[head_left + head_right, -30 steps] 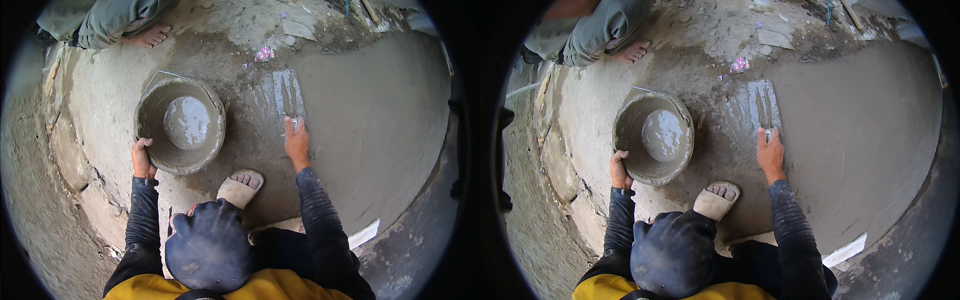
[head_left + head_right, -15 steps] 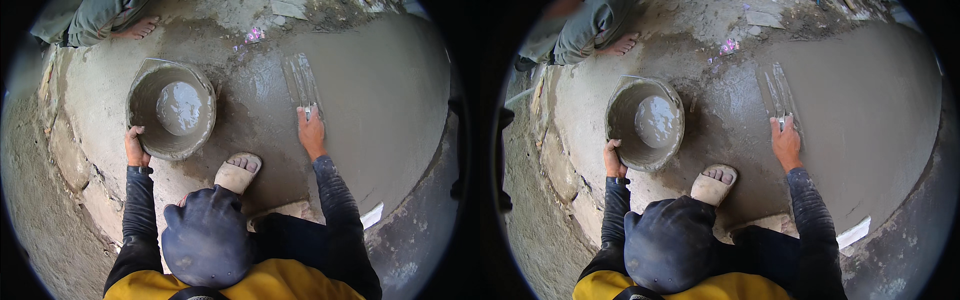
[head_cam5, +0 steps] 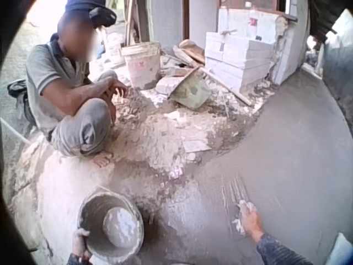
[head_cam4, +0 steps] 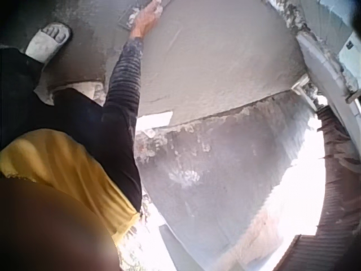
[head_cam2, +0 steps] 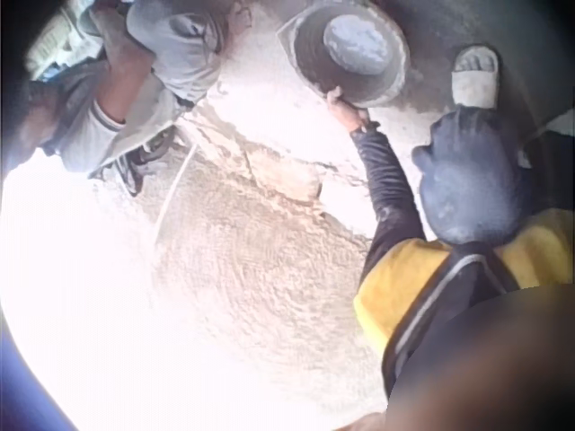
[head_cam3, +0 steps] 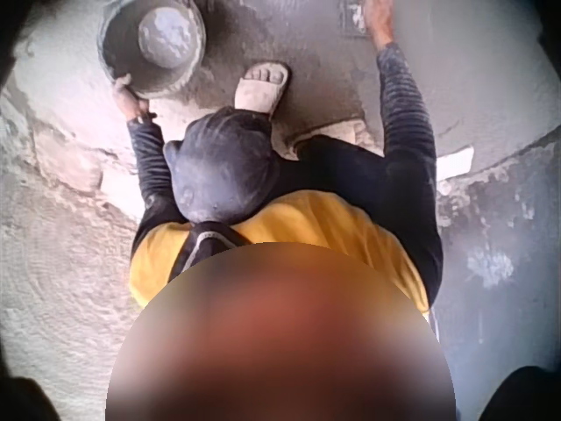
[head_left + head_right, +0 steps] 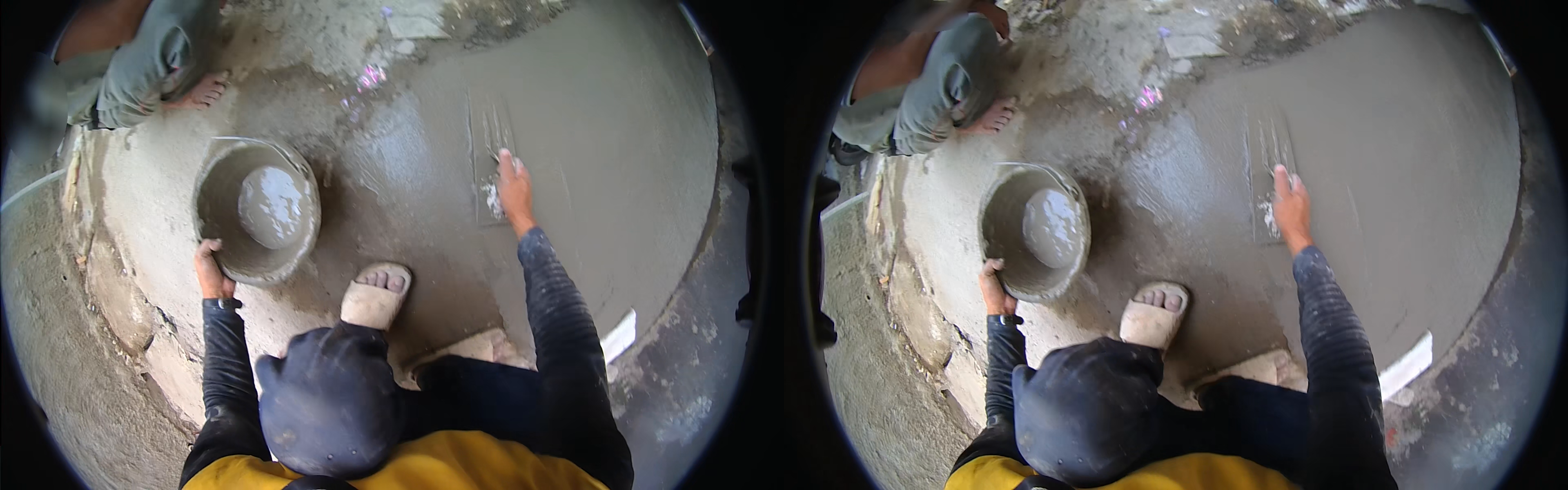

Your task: The person scoops wet cement from a bucket and spreads it onto a floor surface, then uses a trowel to smooth and level the area. The person repeatedly adds small amounts of cement and continues smoothing the surface.

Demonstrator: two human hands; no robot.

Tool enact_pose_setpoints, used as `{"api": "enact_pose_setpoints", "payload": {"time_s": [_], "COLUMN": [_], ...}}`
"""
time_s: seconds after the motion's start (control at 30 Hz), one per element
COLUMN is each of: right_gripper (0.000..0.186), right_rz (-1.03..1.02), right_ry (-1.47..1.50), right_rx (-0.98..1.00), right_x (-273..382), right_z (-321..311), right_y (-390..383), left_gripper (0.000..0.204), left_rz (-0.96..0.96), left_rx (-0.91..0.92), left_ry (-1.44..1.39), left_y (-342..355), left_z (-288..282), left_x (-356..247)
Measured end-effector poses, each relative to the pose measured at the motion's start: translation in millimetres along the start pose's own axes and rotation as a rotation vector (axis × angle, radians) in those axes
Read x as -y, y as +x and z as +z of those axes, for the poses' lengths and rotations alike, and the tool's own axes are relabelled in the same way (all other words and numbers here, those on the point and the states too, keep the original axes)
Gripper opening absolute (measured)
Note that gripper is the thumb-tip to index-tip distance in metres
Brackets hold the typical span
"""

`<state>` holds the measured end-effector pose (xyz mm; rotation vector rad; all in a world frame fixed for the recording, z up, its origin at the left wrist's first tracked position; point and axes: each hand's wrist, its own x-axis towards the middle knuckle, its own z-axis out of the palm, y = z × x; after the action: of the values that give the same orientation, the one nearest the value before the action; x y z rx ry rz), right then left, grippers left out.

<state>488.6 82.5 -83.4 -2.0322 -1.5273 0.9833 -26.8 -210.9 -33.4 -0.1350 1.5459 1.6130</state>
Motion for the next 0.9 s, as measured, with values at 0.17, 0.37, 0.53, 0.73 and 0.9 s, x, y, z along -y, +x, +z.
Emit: {"api": "enact_pose_setpoints", "payload": {"time_s": [0.17,0.37,0.53,0.73,0.9], "right_gripper": [0.077,0.068,0.074,0.096,0.083], "right_rz": [-0.109,-0.286,-0.145,0.054,0.327], "right_ry": [0.026,-0.347,-0.429,-0.315,0.114], "right_rx": [0.206,0.515,0.432,0.035,-0.059], "right_x": [38,47,15,-53,-123], "right_z": [48,76,-11,-148,-186], "right_y": [-15,-79,-63,-33,-46], "left_gripper": [0.027,0.036,0.043,0.036,0.037], "left_rz": [-0.004,0.034,0.028,0.069,0.110], "left_rx": [0.038,0.062,0.148,0.142,0.183], "left_ry": [-0.051,-0.020,-0.021,0.090,0.299], "left_y": [-1,4,15,-9,-44], "left_z": [4,-7,-17,17,79], "left_x": [0,-2,-2,-16,-29]}}
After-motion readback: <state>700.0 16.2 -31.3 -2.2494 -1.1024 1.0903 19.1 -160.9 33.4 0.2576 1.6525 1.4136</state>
